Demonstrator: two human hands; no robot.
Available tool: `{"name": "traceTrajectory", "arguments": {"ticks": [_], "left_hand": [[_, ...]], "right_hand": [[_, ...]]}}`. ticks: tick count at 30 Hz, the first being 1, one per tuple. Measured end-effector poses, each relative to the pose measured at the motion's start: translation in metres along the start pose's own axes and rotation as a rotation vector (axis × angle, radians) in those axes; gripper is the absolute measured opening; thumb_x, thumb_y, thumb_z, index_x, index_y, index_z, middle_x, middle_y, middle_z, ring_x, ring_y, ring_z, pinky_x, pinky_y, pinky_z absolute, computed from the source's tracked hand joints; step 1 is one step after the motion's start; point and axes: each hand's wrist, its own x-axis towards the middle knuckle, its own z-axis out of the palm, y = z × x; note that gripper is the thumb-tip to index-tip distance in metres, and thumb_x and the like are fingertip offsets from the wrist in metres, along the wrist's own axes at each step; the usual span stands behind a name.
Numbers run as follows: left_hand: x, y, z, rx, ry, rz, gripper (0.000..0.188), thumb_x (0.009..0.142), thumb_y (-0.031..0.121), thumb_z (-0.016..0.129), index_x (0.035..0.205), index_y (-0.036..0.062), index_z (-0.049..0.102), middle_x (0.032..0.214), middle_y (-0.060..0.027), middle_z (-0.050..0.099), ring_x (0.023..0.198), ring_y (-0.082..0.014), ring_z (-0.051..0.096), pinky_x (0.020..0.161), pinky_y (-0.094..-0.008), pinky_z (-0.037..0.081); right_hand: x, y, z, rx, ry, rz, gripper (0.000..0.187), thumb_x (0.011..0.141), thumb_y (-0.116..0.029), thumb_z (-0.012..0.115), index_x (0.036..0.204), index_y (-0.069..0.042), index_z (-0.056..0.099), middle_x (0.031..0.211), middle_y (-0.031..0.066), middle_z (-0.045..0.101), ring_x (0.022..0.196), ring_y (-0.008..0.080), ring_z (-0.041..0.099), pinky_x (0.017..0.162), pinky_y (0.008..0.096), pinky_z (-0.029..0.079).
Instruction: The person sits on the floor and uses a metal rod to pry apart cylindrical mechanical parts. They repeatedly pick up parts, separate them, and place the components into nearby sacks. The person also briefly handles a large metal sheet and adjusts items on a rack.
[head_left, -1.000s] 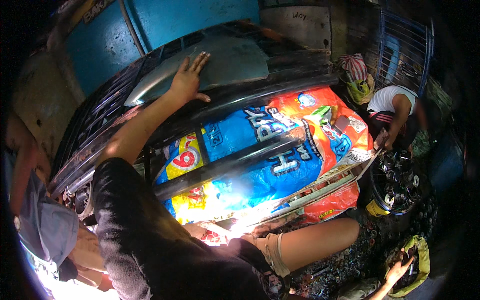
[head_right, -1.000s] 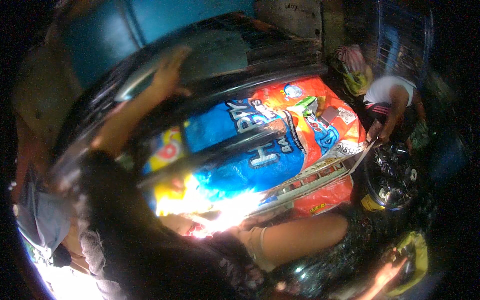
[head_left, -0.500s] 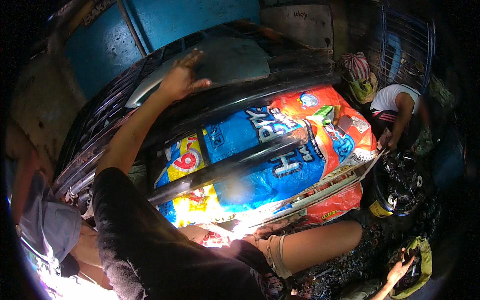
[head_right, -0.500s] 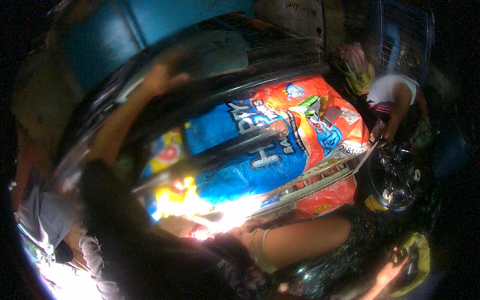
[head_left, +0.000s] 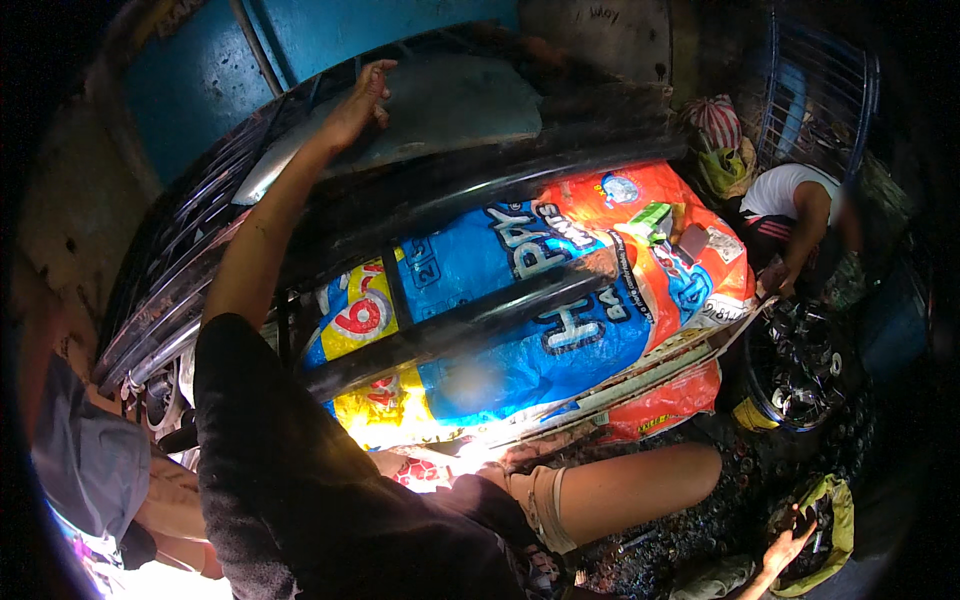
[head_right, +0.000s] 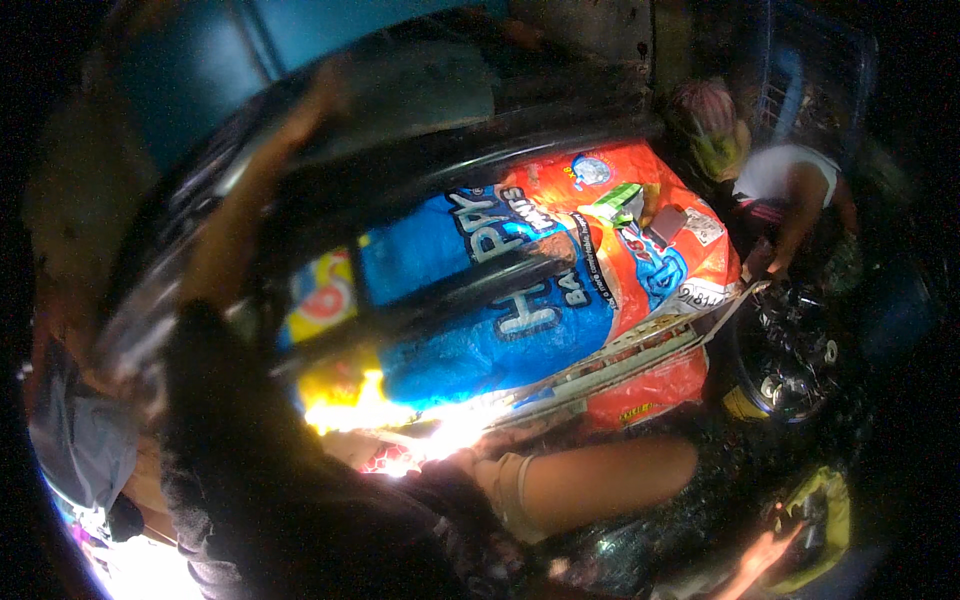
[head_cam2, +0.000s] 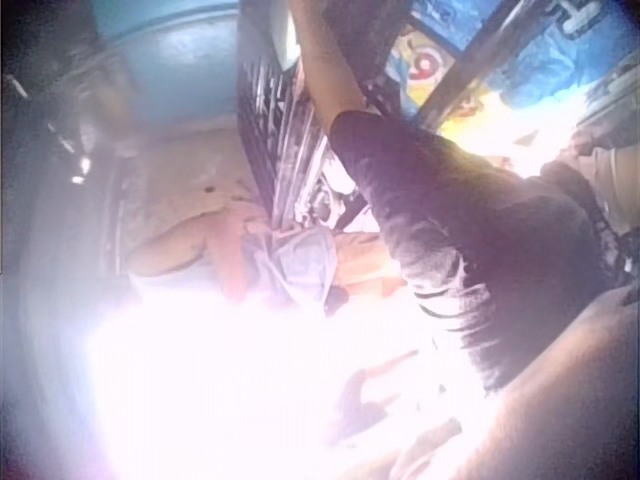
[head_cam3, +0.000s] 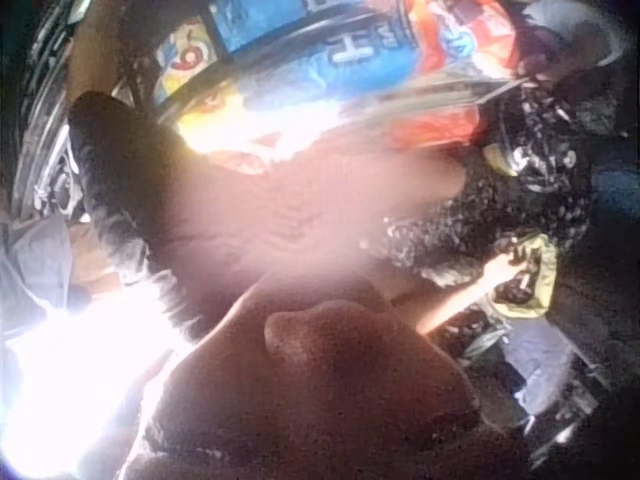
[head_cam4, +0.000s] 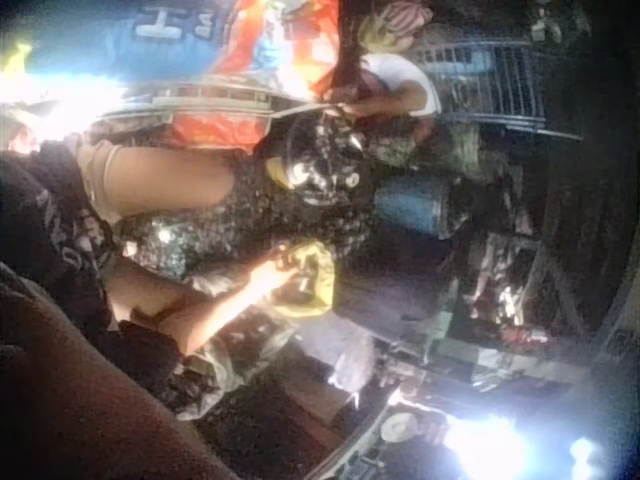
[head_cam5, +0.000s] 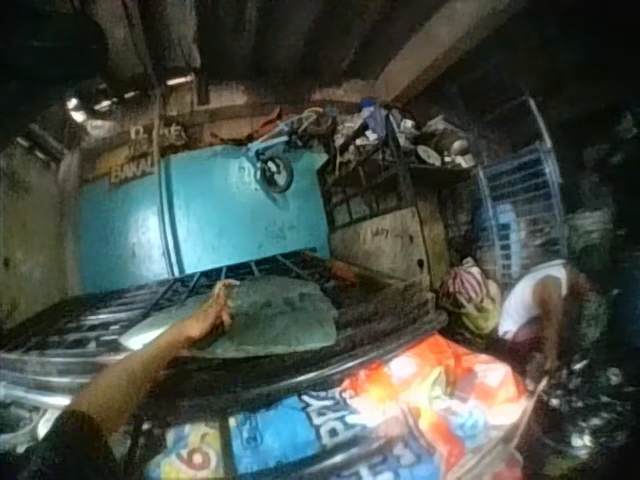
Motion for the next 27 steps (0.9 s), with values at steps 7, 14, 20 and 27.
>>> {"name": "traceTrajectory", "arguments": {"ticks": [7, 14, 20, 27], "left_hand": [[-0.003, 0.051, 0.035, 0.822, -0.144, 0.179, 0.076, 0.093, 0.068, 0.032, 0.149, 0.0163, 0.028, 0.147, -0.0246, 0.035, 0.136, -0.0458, 0.034, 0.113, -0.0495, 0.028], [0.039, 0.019, 0.032, 0.617, -0.312, 0.137, 0.082, 0.091, 0.072, 0.03, 0.152, 0.0179, 0.024, 0.157, -0.0175, 0.021, 0.144, -0.0405, 0.02, 0.117, -0.054, 0.018], [0.075, -0.037, 0.041, 0.526, -0.232, -0.061, 0.095, 0.084, 0.082, 0.027, 0.154, 0.0178, 0.019, 0.159, -0.0187, 0.013, 0.147, -0.0359, 0.015, 0.117, -0.0586, 0.011], [0.013, 0.04, 0.091, 0.668, -0.191, -0.222, 0.11, 0.081, 0.086, 0.024, 0.152, 0.0019, 0.018, 0.156, -0.0244, 0.021, 0.147, -0.036, 0.016, 0.117, -0.0519, 0.015]], "right_hand": [[-0.003, 0.021, 0.008, -0.127, -0.043, -0.1, 0.078, 0.099, -0.06, 0.015, 0.144, -0.003, 0.042, 0.143, 0.0225, 0.044, 0.13, 0.0349, 0.043, 0.111, 0.0425, 0.032], [0.0, 0.002, 0.002, -0.099, -0.043, -0.012, 0.07, 0.099, -0.057, 0.016, 0.143, -0.012, 0.046, 0.146, 0.0239, 0.039, 0.131, 0.038, 0.042, 0.112, 0.0425, 0.03], [0.003, 0.034, 0.01, -0.155, -0.102, -0.18, 0.08, 0.097, -0.064, 0.009, 0.14, -0.011, 0.05, 0.148, 0.0271, 0.034, 0.133, 0.0385, 0.04, 0.112, 0.0429, 0.028], [-0.002, 0.008, -0.021, -0.047, 0.072, -0.034, 0.072, 0.099, -0.058, 0.013, 0.143, -0.013, 0.047, 0.148, 0.0267, 0.034, 0.134, 0.0399, 0.038, 0.112, 0.0438, 0.028]]}}
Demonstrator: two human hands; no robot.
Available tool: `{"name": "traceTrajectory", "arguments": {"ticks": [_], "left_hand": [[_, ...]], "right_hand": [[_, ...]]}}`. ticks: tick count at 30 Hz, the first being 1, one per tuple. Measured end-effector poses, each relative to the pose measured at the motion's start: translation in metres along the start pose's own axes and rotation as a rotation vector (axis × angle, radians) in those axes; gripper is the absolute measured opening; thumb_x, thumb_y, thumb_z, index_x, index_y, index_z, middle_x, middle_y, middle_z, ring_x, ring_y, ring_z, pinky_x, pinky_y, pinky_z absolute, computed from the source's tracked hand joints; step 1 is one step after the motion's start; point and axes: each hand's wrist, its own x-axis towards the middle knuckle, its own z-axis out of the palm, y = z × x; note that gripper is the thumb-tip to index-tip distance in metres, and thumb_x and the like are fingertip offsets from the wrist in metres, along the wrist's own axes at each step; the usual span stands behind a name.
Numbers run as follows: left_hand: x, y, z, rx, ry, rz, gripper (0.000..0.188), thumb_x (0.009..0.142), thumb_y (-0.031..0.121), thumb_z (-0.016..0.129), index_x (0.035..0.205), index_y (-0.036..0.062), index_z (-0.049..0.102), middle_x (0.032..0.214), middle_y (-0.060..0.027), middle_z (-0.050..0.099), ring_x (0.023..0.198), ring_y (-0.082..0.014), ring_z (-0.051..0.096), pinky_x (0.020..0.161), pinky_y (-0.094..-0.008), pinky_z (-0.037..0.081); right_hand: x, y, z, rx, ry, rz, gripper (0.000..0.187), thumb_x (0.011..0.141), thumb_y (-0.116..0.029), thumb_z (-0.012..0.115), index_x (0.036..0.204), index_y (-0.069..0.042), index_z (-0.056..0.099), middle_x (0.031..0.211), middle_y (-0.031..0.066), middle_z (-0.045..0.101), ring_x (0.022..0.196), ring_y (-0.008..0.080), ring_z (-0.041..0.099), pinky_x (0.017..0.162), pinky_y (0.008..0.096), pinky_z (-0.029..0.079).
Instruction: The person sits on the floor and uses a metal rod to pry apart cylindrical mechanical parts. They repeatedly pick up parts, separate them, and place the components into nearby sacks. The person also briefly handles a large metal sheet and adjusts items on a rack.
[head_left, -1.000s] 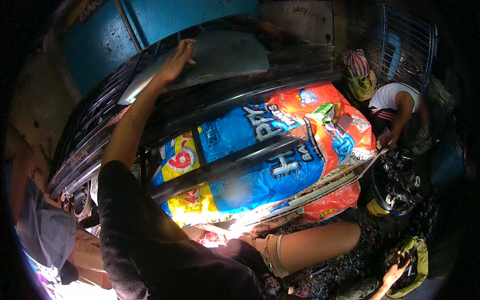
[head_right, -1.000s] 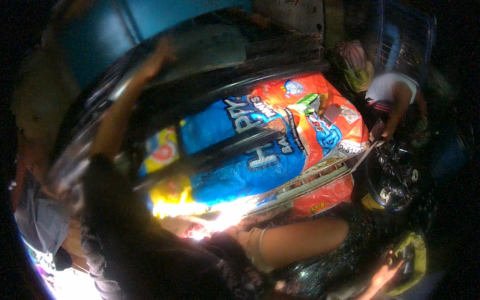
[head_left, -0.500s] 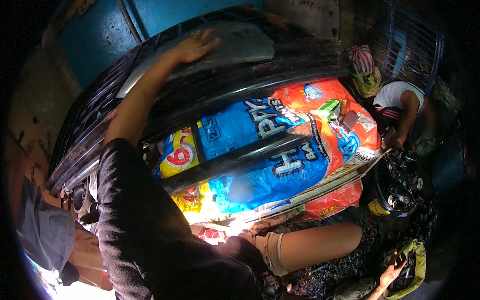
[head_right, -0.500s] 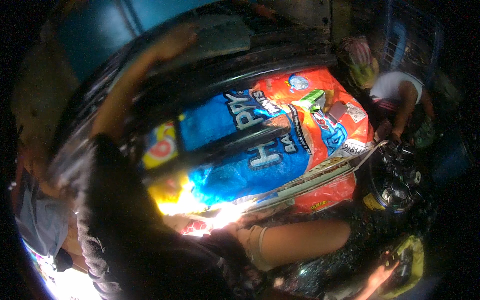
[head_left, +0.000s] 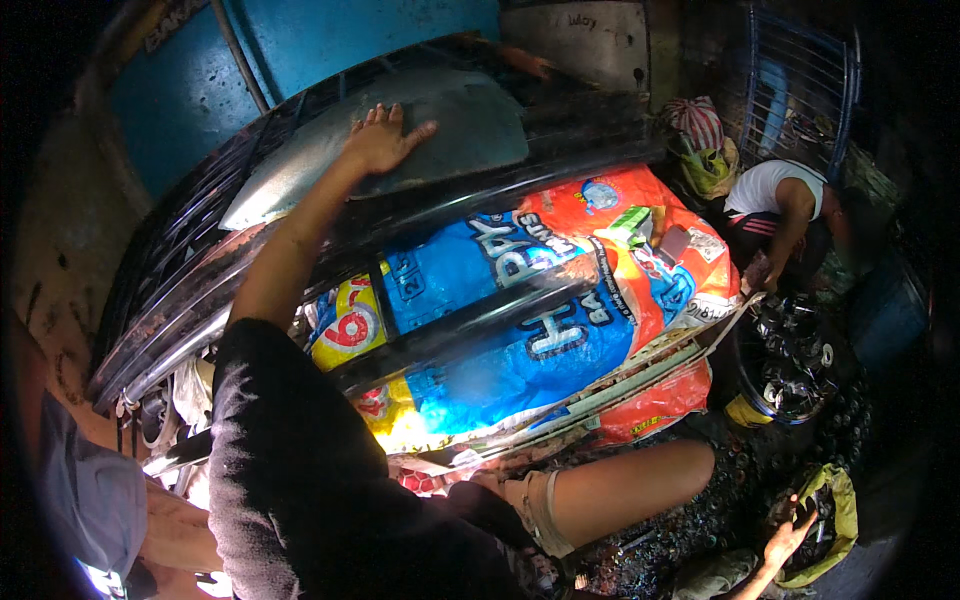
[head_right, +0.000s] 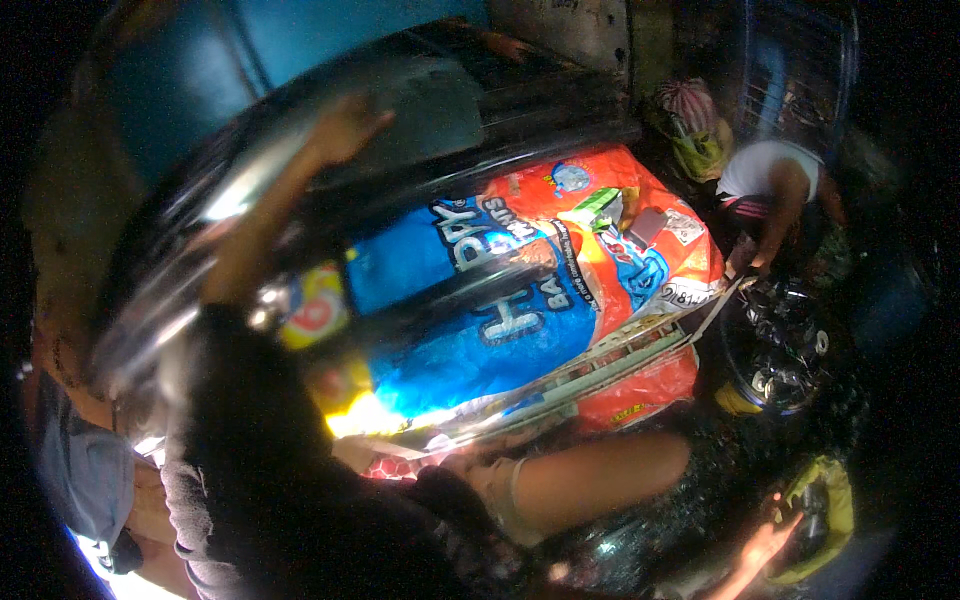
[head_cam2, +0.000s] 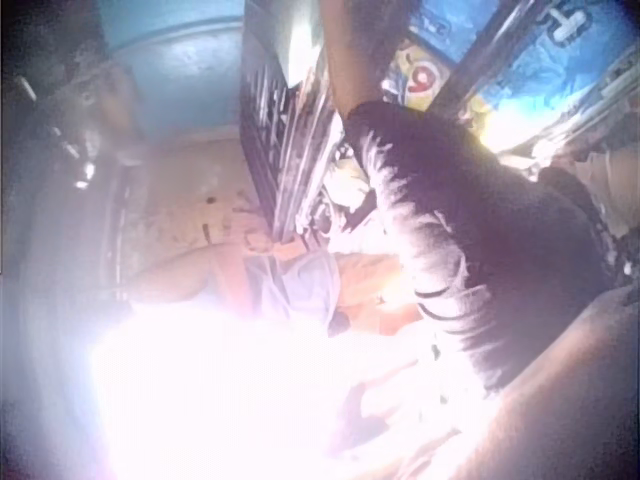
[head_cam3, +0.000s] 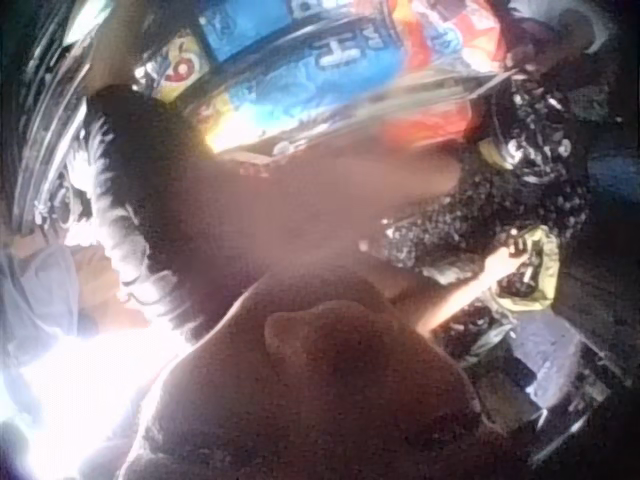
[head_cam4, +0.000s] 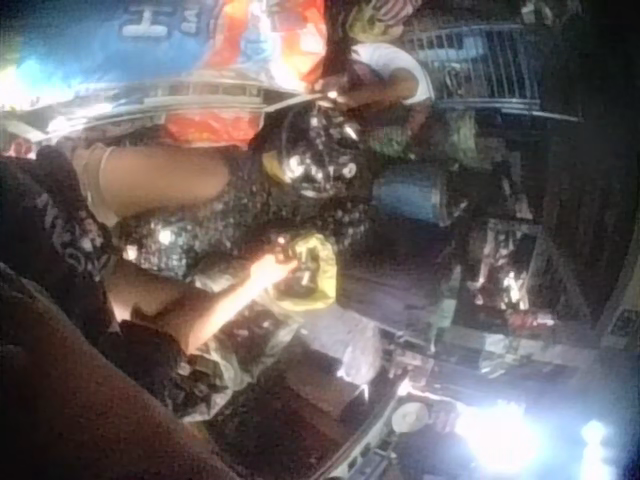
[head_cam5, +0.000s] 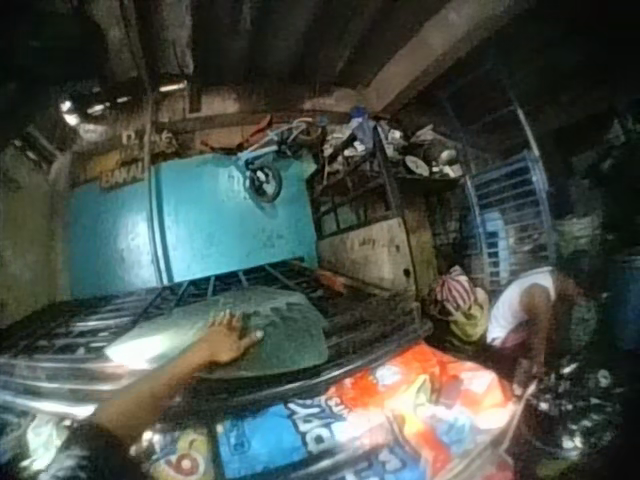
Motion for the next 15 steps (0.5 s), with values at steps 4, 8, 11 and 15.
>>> {"name": "traceTrajectory", "arguments": {"ticks": [4, 8, 11, 15], "left_hand": [[-0.047, 0.023, -0.031, 0.097, 0.148, 0.004, 0.105, 0.086, 0.08, 0.028, 0.148, -0.0038, 0.024, 0.152, -0.0274, 0.027, 0.144, -0.0375, 0.023, 0.117, -0.0461, 0.02], [-0.079, 0.018, -0.012, 0.24, 0.372, 0.024, 0.106, 0.084, 0.081, 0.031, 0.147, -0.004, 0.025, 0.151, -0.0284, 0.029, 0.143, -0.0391, 0.025, 0.117, -0.0471, 0.02], [-0.092, 0.027, -0.002, 0.245, 0.498, 0.1, 0.111, 0.078, 0.083, 0.036, 0.147, -0.0029, 0.025, 0.151, -0.0284, 0.029, 0.142, -0.0417, 0.025, 0.116, -0.0533, 0.018], [-0.116, 0.031, 0.01, 0.285, 0.568, 0.164, 0.116, 0.074, 0.085, 0.04, 0.149, -0.0032, 0.024, 0.151, -0.0308, 0.026, 0.142, -0.0444, 0.022, 0.115, -0.0566, 0.016]], "right_hand": [[0.003, 0.02, 0.012, 0.081, 0.002, -0.045, 0.065, 0.098, -0.052, 0.034, 0.143, -0.006, 0.043, 0.144, 0.0215, 0.043, 0.129, 0.0349, 0.042, 0.11, 0.0404, 0.03], [0.009, -0.117, 0.009, 0.108, -0.06, 0.451, 0.073, 0.091, -0.043, 0.066, 0.139, 0.004, 0.04, 0.138, 0.0155, 0.049, 0.123, 0.0267, 0.046, 0.107, 0.0371, 0.031], [0.008, -0.128, -0.001, 0.074, 0.035, 0.431, 0.071, 0.091, -0.041, 0.066, 0.138, 0.005, 0.041, 0.136, 0.0172, 0.05, 0.122, 0.0273, 0.047, 0.107, 0.0365, 0.032], [0.007, -0.119, -0.011, 0.1, 0.062, 0.432, 0.072, 0.092, -0.039, 0.065, 0.143, 0.004, 0.037, 0.141, 0.0205, 0.047, 0.132, 0.0278, 0.041, 0.112, 0.0381, 0.028]]}}
